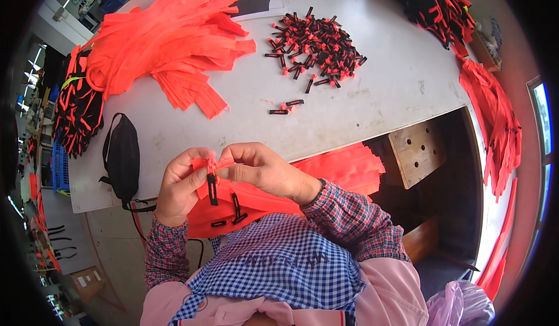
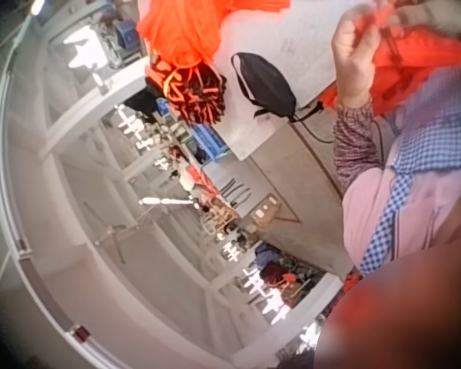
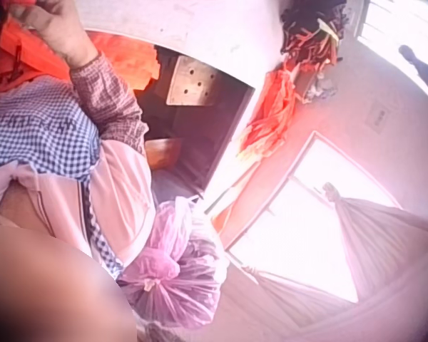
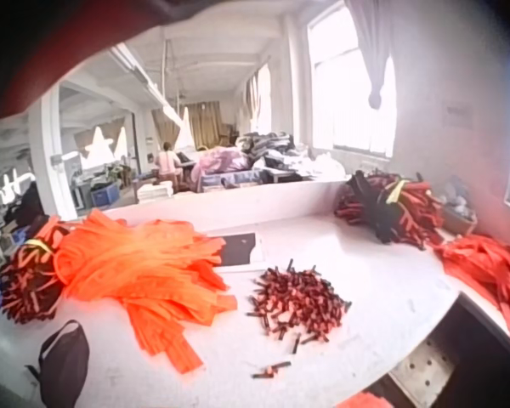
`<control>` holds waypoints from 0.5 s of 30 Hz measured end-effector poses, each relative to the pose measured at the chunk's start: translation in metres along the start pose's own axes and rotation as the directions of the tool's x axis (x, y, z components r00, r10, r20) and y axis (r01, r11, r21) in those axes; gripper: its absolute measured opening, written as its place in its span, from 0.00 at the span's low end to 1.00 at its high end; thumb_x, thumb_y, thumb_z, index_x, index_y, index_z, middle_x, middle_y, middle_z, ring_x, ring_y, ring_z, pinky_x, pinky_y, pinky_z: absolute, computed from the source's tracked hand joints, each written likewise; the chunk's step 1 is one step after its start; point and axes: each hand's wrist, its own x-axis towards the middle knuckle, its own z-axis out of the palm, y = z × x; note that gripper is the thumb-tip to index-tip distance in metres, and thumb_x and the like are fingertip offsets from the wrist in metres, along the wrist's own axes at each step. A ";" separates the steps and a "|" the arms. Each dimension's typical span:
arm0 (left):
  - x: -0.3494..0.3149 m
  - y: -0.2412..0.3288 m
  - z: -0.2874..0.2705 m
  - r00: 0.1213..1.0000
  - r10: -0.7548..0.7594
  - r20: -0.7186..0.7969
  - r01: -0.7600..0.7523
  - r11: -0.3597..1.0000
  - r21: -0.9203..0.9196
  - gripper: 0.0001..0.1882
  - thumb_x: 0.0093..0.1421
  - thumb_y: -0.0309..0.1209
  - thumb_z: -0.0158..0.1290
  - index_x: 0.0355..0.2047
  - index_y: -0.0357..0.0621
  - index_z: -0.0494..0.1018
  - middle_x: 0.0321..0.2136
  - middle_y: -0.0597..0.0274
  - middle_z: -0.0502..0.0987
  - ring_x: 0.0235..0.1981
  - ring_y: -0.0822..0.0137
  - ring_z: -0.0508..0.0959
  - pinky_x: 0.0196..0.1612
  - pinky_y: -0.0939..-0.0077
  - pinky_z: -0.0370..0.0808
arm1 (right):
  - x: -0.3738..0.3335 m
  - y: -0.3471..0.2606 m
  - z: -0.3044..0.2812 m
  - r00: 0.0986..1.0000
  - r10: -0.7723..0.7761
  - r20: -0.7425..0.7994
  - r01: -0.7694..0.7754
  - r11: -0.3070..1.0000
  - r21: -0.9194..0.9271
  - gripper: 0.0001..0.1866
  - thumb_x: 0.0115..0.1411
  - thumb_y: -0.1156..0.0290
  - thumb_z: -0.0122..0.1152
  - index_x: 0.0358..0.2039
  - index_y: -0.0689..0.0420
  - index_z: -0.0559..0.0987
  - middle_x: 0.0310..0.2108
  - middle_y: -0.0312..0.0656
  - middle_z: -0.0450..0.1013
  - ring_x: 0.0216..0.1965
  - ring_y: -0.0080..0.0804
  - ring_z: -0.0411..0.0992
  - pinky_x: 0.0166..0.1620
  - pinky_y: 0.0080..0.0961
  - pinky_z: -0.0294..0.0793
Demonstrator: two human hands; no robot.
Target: The recorder is manually sliding black zipper pulls onto strips of red zipper tape as part of a manufacturing workflow.
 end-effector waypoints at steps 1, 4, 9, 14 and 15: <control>0.000 0.000 -0.001 1.000 -0.022 0.008 0.022 0.999 0.024 0.13 0.68 0.23 0.49 0.51 0.34 0.71 0.48 0.56 0.77 0.52 0.68 0.75 0.58 0.74 0.70 | 0.000 0.001 0.000 1.000 0.001 0.000 -0.001 1.000 0.001 0.06 0.67 0.73 0.55 0.40 0.61 0.77 0.35 0.29 0.72 0.39 0.14 0.68 0.46 0.16 0.69; 0.001 0.001 -0.003 0.999 -0.040 -0.006 0.041 0.994 0.100 0.13 0.67 0.24 0.51 0.51 0.33 0.71 0.46 0.58 0.77 0.49 0.71 0.76 0.54 0.76 0.72 | -0.001 0.005 0.003 0.999 0.025 -0.023 -0.023 0.998 0.056 0.06 0.67 0.73 0.55 0.39 0.61 0.77 0.34 0.28 0.72 0.37 0.13 0.68 0.43 0.15 0.68; 0.002 0.000 -0.005 0.997 -0.083 0.010 0.081 0.992 0.097 0.13 0.66 0.25 0.52 0.50 0.33 0.71 0.43 0.61 0.78 0.44 0.73 0.77 0.50 0.78 0.74 | -0.004 0.009 0.008 0.994 -0.057 -0.088 0.056 0.998 -0.011 0.06 0.67 0.72 0.56 0.38 0.61 0.77 0.32 0.27 0.72 0.34 0.12 0.67 0.38 0.13 0.67; 0.004 0.001 -0.007 0.992 -0.110 0.060 0.107 0.993 0.052 0.13 0.68 0.24 0.50 0.51 0.34 0.72 0.50 0.56 0.77 0.53 0.68 0.75 0.58 0.74 0.70 | -0.006 0.007 0.011 0.994 0.029 -0.104 -0.022 0.997 0.070 0.07 0.68 0.71 0.56 0.38 0.62 0.77 0.33 0.29 0.73 0.36 0.13 0.68 0.40 0.15 0.70; 0.004 0.004 -0.008 0.993 -0.107 0.058 0.106 0.994 0.030 0.13 0.68 0.24 0.50 0.51 0.34 0.72 0.50 0.56 0.77 0.53 0.68 0.75 0.58 0.74 0.70 | -0.006 0.007 0.011 0.992 0.009 -0.125 0.005 0.994 0.108 0.07 0.69 0.71 0.57 0.38 0.62 0.77 0.34 0.30 0.73 0.38 0.14 0.69 0.41 0.17 0.71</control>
